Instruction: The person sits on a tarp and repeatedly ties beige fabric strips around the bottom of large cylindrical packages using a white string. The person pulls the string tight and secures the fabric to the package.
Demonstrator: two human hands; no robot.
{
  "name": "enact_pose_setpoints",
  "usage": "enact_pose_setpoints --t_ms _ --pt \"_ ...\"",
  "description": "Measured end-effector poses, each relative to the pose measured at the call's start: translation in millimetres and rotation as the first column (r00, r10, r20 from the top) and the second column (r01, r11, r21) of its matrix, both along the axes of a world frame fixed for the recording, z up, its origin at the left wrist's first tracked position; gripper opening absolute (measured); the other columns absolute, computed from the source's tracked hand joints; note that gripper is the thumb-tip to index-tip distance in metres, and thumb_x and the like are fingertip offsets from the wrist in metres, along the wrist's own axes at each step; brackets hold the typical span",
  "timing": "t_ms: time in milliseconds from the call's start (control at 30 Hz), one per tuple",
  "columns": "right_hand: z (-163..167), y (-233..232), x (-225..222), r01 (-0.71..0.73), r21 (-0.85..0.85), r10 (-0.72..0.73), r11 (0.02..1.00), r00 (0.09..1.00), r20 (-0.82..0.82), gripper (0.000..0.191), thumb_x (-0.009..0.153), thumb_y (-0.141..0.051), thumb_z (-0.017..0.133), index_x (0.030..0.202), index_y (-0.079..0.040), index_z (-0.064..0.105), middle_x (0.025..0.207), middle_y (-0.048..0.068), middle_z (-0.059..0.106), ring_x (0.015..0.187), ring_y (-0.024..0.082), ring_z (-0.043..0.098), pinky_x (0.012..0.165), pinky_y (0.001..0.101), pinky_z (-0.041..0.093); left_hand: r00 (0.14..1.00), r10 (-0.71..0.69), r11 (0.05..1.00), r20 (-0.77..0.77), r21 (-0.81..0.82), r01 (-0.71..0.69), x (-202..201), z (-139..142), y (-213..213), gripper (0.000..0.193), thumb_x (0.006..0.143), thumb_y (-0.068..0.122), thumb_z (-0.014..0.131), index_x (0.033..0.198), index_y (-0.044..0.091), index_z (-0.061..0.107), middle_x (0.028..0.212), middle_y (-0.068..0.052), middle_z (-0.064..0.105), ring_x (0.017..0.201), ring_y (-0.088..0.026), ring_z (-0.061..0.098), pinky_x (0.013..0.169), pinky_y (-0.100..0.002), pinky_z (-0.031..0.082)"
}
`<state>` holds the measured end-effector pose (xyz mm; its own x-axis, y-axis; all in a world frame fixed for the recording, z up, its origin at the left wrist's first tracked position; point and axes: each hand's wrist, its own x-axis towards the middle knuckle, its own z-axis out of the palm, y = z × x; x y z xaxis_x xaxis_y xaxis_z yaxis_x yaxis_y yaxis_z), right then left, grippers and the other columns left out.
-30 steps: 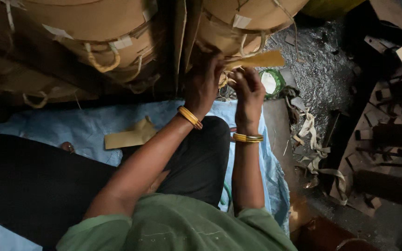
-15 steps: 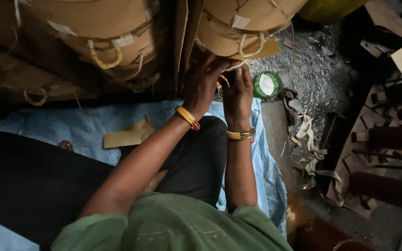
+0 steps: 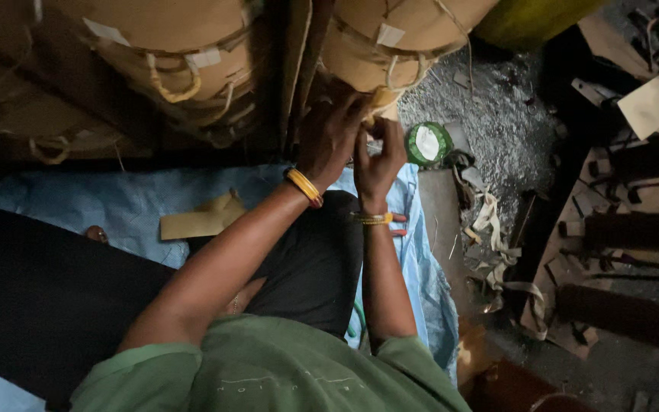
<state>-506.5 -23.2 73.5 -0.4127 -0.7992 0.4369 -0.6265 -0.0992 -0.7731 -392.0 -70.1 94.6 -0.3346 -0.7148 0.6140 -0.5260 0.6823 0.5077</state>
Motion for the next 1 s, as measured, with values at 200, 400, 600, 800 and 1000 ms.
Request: enact_pose_setpoints --t_ms 200,400,600,800,1000 --pt "22.3 23.6 0.1 -0.087 -0.098 0.067 0.991 0.979 -0.191 0.027 0.08 0.0 0.079 0.102 0.002 0.064 0.118 0.02 0.058 0.112 0.035 0.058 0.096 0.039 0.051 0.995 0.062 0.998 0.082 -0.034 -0.059 -6.6 -14.7 -3.1 0.043 0.088 0.008 0.061 0.13 0.008 0.06 0.123 -0.012 0.063 0.094 -0.033 0.063 0.081 -0.043 0.052" --pt "26.1 25.2 -8.6 -0.076 -0.066 0.049 0.995 0.937 -0.345 0.024 0.084 -0.008 0.084 0.101 -0.002 0.068 0.11 0.014 0.066 0.102 0.033 0.062 0.094 0.0446 0.047 0.999 0.034 0.999 0.017 0.001 -0.035 -6.8 -16.9 -4.7 0.036 0.089 0.007 0.06 0.126 0.009 0.062 0.123 -0.011 0.063 0.093 -0.032 0.062 0.081 -0.044 0.051" --pt "15.5 30.0 -23.7 -0.172 0.312 0.133 0.935 0.981 0.142 0.02 0.096 -0.016 0.077 0.096 0.001 0.068 0.089 0.007 0.062 0.078 0.019 0.059 0.066 0.0378 0.051 0.997 -0.01 1.0 -0.072 0.025 0.012 -4.2 -15.3 -7.2 0.029 0.089 0.005 0.059 0.118 0.009 0.063 0.119 -0.013 0.066 0.097 -0.034 0.064 0.083 -0.045 0.051" --pt "43.0 48.1 -39.9 -0.447 0.126 0.36 0.886 0.832 0.421 0.026 0.107 -0.023 0.056 0.099 -0.001 0.069 0.084 0.001 0.07 0.076 0.01 0.068 0.07 0.0219 0.054 0.974 -0.036 0.998 -0.222 0.04 0.046 -7.9 -25.9 -11.6 0.038 0.088 -0.005 0.059 0.123 0.007 0.067 0.117 -0.014 0.068 0.106 -0.035 0.066 0.089 -0.045 0.053" --pt "70.4 28.1 -41.0 -0.35 0.162 0.241 0.923 0.851 0.466 0.031 0.11 -0.024 0.058 0.091 -0.002 0.069 0.066 0.003 0.061 0.051 0.01 0.053 0.046 0.0218 0.038 0.969 -0.036 0.999 -0.245 -0.026 0.031 -4.2 -36.5 -7.0 0.027 0.092 0.0 0.063 0.117 0.01 0.069 0.117 -0.012 0.069 0.111 -0.035 0.066 0.095 -0.045 0.053"
